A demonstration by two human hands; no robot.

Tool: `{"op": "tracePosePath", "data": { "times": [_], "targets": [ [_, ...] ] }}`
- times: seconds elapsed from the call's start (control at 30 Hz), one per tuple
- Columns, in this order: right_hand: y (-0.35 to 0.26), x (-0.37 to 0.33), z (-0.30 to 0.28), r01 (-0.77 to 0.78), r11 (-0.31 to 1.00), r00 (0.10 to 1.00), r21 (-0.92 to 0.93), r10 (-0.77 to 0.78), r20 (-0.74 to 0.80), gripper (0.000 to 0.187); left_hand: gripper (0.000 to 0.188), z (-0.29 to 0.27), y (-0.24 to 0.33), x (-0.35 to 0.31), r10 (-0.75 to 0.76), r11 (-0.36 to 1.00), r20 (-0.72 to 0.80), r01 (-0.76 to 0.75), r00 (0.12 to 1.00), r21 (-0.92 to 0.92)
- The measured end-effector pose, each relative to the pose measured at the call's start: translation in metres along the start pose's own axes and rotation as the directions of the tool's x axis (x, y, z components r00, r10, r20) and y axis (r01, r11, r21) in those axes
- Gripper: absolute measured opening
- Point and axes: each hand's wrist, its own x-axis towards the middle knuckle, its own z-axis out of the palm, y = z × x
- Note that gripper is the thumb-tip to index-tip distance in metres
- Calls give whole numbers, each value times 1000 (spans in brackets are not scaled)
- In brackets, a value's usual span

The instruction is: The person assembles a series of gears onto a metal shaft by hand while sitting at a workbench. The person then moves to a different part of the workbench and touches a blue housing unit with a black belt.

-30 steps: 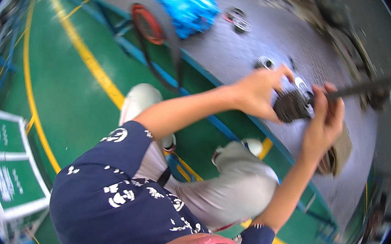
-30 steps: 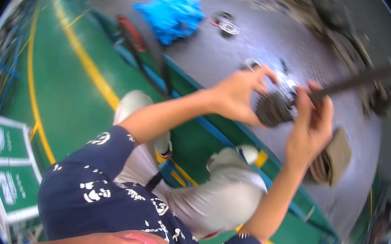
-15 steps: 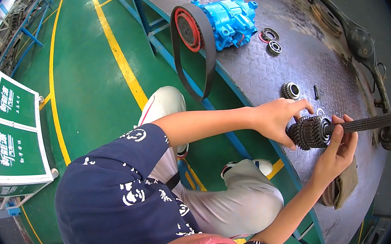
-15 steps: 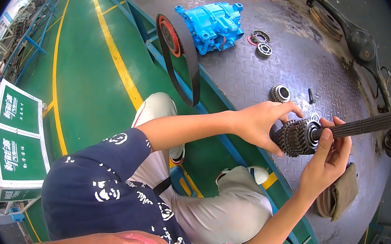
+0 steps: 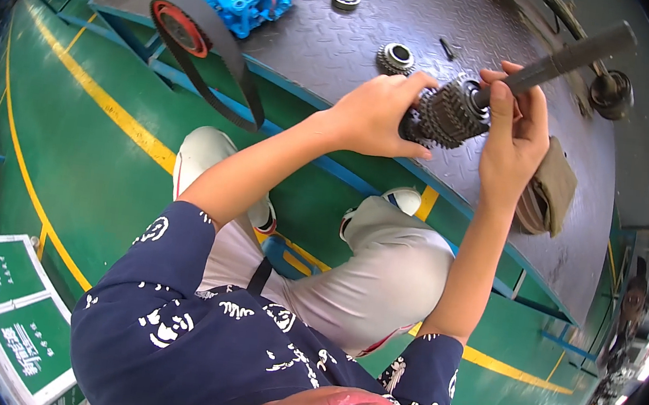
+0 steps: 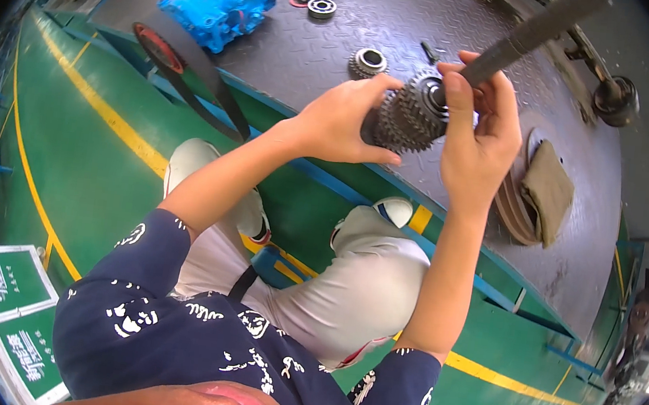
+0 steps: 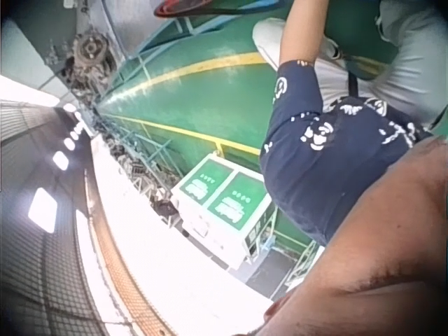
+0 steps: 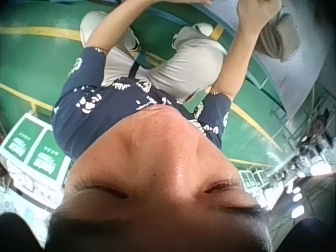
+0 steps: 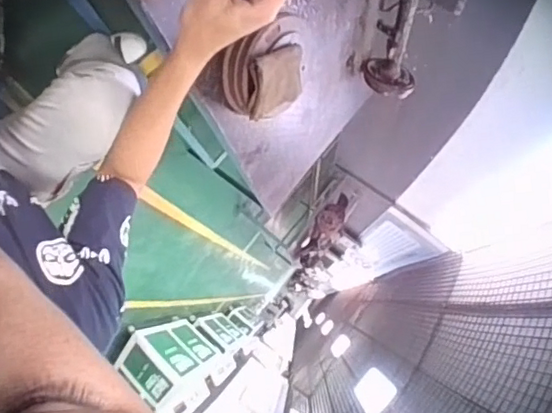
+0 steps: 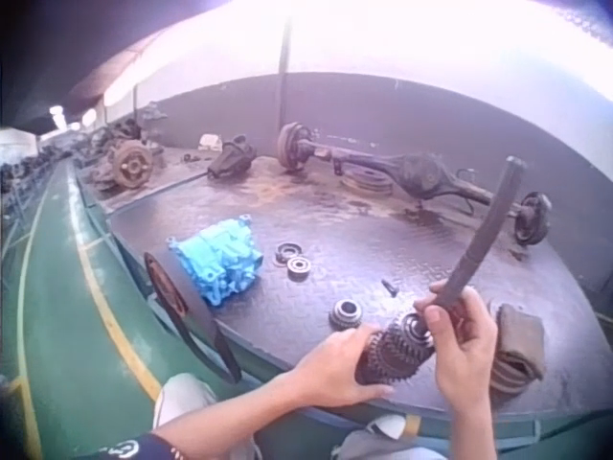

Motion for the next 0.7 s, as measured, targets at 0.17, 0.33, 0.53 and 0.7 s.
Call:
{"op": "tracePosePath", "data": {
  "times": [0.17,0.33,0.53,0.7],
  "targets": [
    [-2,-1,0,17,1000,1000,-14,-17,-9,31,103,-2,4,-2,-11,1000,34,11,999,20],
    [1,-3,-6,11,1000,1000,-23,-11,-21,31,84,-32,-13,4,170,985,72,-172,983,20],
    [1,0,0,19,1000,1000,-19,-19,-11,29,69,-43,-68,39,79,922,-109,-31,991,386],
    [-5,-1,5,46,997,999,-64,-46,3,29,66,-35,-63,47,-5,858,-20,14,1000,514]
  ]
}}
